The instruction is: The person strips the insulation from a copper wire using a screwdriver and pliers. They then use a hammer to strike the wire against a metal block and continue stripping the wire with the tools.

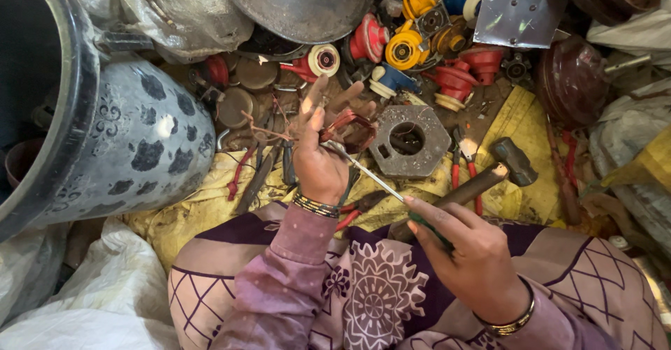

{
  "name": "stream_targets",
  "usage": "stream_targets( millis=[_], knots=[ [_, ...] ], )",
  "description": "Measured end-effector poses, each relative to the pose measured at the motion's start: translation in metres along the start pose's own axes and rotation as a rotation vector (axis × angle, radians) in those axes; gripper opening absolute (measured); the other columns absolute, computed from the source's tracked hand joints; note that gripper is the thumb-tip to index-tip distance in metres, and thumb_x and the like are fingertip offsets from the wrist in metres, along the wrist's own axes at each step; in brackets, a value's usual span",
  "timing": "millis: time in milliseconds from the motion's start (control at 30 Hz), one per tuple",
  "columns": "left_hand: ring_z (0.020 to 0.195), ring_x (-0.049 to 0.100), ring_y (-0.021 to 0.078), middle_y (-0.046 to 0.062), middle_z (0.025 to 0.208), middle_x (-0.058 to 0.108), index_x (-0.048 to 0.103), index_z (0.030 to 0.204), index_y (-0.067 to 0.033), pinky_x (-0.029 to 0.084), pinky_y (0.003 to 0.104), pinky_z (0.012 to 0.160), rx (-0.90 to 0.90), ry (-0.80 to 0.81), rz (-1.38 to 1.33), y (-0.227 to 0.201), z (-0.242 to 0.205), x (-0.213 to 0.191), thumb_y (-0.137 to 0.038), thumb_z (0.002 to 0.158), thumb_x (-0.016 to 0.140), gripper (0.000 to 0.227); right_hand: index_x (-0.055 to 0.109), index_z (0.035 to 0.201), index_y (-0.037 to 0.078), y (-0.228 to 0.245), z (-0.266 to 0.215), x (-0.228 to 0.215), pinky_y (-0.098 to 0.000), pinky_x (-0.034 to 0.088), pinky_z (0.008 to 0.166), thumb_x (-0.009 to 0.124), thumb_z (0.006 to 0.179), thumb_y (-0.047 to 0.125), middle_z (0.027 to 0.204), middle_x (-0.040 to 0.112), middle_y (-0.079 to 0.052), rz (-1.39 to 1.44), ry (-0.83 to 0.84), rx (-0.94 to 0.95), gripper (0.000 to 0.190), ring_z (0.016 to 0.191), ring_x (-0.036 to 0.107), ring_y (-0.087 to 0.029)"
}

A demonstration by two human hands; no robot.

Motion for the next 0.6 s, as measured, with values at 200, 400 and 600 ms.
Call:
stream_targets(
  millis=[200,400,600],
  knots=[
    [0.119,0.067,0.0379,0.027,0.142,0.059,0.035,0.159,-0.0080,0.060,0.050,0.097,0.023,0.006,0.020,-0.0018,0.0004,0.0026,-0.023,0.111,0.036,0.050,0.074,0.121,0.013,0.0001,0.0006,-0.0001,-0.0327,0.045,0.046,0.077,0.085,0.012,0.074,0.063,-0.008,0.014,0.015,0.005,0.037,0.048,0.056,-0.018],
    [0.118,0.067,0.0378,0.028,0.141,0.059,0.034,0.157,-0.0052,0.060,0.049,0.098,0.044,0.014,0.016,-0.0011,0.0014,0.0005,-0.021,0.109,0.036,0.051,0.073,0.122,0.013,-0.0006,0.0014,-0.0009,-0.0327,0.045,0.047,0.076,0.085,0.012,0.077,0.065,-0.008,0.038,0.013,-0.004,0.037,0.049,0.056,-0.018],
    [0.120,0.065,0.0315,0.032,0.143,0.062,0.037,0.161,0.0038,0.054,0.034,0.107,0.123,-0.017,0.233,-0.0013,0.0012,-0.0065,-0.012,0.106,0.035,0.058,0.073,0.123,0.014,-0.0022,-0.0019,0.0032,-0.0350,0.047,0.048,0.077,0.085,0.013,0.076,0.063,-0.011,0.029,0.027,0.041,0.038,0.052,0.060,-0.022]
  ],
)
Point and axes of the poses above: each hand's wrist, its own z-axis towards the middle knuckle, its own x-axis out of the palm, y = z × x, the point moved 6 cm from there along z, towards the middle knuckle
